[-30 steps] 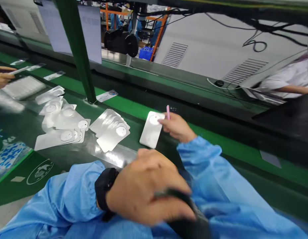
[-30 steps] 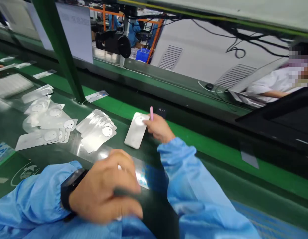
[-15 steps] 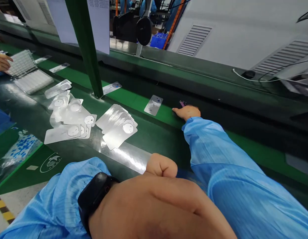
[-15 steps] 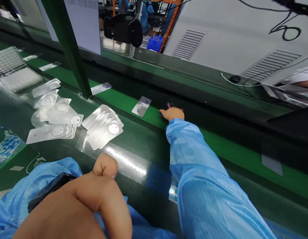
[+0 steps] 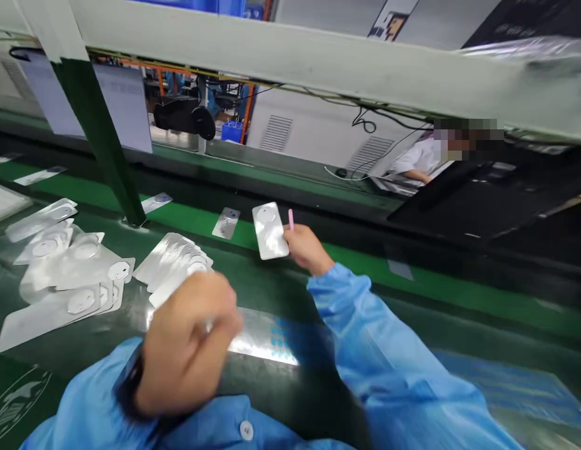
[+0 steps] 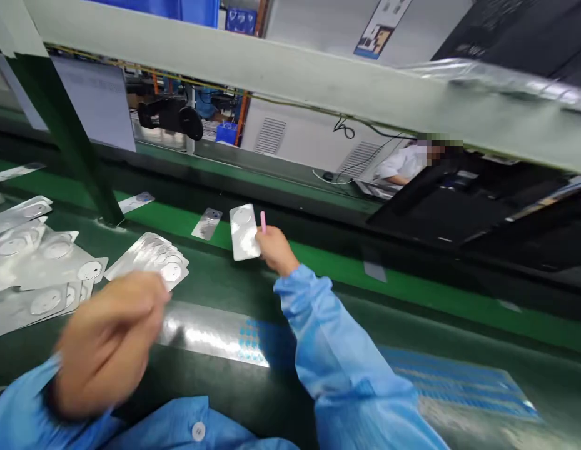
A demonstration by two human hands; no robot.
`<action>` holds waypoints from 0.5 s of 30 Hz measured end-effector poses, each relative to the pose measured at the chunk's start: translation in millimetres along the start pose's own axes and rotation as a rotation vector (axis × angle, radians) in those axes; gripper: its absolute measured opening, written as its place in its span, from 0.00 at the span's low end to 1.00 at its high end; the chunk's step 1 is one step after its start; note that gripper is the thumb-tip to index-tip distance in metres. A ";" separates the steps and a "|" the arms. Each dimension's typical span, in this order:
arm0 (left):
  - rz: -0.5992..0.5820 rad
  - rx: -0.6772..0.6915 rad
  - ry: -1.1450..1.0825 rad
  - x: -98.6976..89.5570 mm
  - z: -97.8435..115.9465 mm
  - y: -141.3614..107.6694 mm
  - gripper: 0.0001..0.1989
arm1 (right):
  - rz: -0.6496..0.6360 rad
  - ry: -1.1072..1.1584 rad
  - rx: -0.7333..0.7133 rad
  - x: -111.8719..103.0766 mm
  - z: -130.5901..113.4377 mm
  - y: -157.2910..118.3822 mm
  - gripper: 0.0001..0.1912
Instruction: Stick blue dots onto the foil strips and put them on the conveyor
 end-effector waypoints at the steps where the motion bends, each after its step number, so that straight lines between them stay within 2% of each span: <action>1: 0.085 0.000 -0.041 4.7 -4.9 15.3 0.12 | -0.044 0.081 -0.016 3.2 1.6 -22.4 0.15; 2: 0.175 -0.024 -0.139 11.1 -11.4 30.1 0.13 | -0.125 0.314 -0.027 8.9 3.5 -46.2 0.14; 3: 0.162 -0.061 -0.215 21.3 -19.0 43.6 0.17 | -0.213 0.532 -0.042 15.0 5.6 -70.5 0.12; 5: 0.003 -0.133 -0.329 44.9 -35.0 61.8 0.27 | -0.350 0.782 -0.014 25.4 12.7 -114.7 0.10; 7: -0.188 -0.166 -0.400 64.2 -48.1 64.7 0.33 | -0.479 0.855 0.051 32.0 21.1 -146.8 0.09; 8: -0.260 -0.169 -0.417 70.6 -52.9 61.6 0.35 | -0.502 0.847 0.077 32.3 25.4 -156.3 0.09; 10: -0.348 -0.162 -0.400 77.6 -58.9 51.6 0.35 | -0.434 0.834 0.128 26.6 35.5 -162.1 0.10; 13: -0.410 -0.107 -0.252 83.3 -59.5 36.6 0.35 | -0.183 0.934 0.183 10.1 53.9 -151.0 0.08; 15: -0.424 -0.040 -0.116 88.5 -55.5 28.1 0.34 | -0.066 0.975 0.153 2.2 64.2 -142.6 0.08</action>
Point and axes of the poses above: each hand's wrist, its own y-axis towards the middle knuckle, its own x-axis out of the palm, z = x × y, the point moved 3 cm from there along y, towards the middle knuckle, and after that the axes turned 4 degrees about y, right-handed, at the moved point
